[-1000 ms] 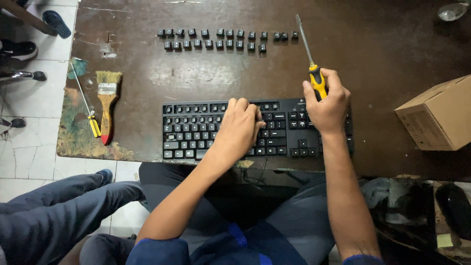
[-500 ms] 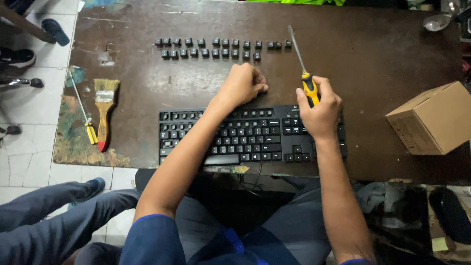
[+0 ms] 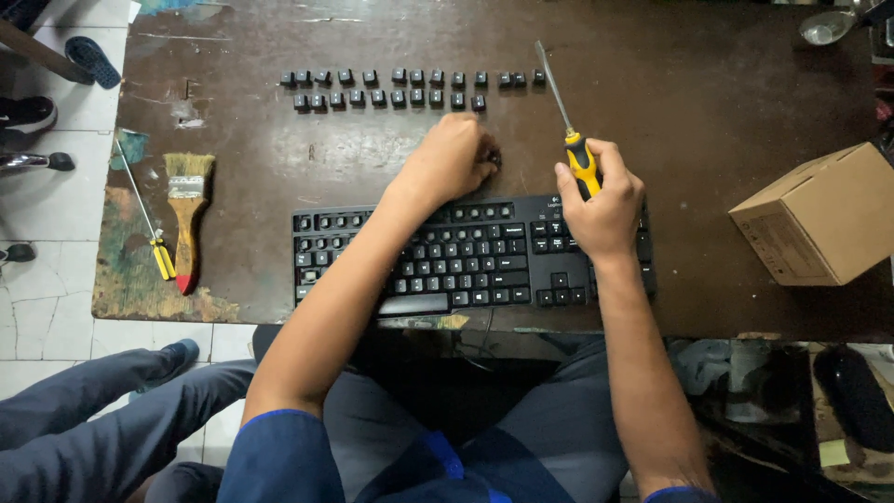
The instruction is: The person is disassembling a computer keyboard by removing the keycaps and using a screwdriver to open the casing.
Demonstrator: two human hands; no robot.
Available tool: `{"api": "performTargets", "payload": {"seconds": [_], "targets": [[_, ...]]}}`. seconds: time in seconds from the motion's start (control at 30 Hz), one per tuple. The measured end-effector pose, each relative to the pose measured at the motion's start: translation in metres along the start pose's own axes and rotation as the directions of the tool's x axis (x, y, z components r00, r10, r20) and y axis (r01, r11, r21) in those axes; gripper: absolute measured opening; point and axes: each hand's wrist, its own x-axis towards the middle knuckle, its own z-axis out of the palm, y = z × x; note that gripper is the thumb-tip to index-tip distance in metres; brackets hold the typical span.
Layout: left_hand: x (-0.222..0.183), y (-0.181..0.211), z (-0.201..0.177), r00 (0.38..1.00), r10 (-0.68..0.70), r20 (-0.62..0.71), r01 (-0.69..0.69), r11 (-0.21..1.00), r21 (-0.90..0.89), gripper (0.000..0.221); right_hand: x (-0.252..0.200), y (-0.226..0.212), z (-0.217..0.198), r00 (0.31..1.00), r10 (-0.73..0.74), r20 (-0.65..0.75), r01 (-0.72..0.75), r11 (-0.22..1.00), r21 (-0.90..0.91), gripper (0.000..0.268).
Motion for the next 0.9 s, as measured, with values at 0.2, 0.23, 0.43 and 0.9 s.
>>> {"api": "performTargets", "payload": {"seconds": [0.2, 0.23, 0.43, 0.9], "targets": [[0.04, -0.01, -0.017, 0.925, 0.017, -0.38, -0.034, 0.999, -0.039, 0.03, 0.0, 0.0, 0.002, 1.0, -0.024, 0.012, 0.025, 0.995, -0.096, 0.029], [0.042, -0.01, -0.012, 0.925, 0.016, -0.38, -0.034, 0.999, -0.041, 0.03, -0.001, -0.001, 0.002, 1.0, -0.023, 0.013, 0.025, 0.995, -0.097, 0.029], [0.052, -0.003, -0.006, 0.954, -0.052, -0.295, 0.066, 0.997, 0.035, 0.042, -0.001, -0.002, 0.001, 1.0, 0.004, 0.016, -0.002, 0.994, -0.111, 0.028], [0.062, -0.016, -0.01, 0.975, -0.151, -0.163, 0.158, 0.987, 0.03, 0.031, 0.0, -0.003, 0.001, 1.0, -0.004, 0.03, 0.008, 0.991, -0.133, 0.03]]}}
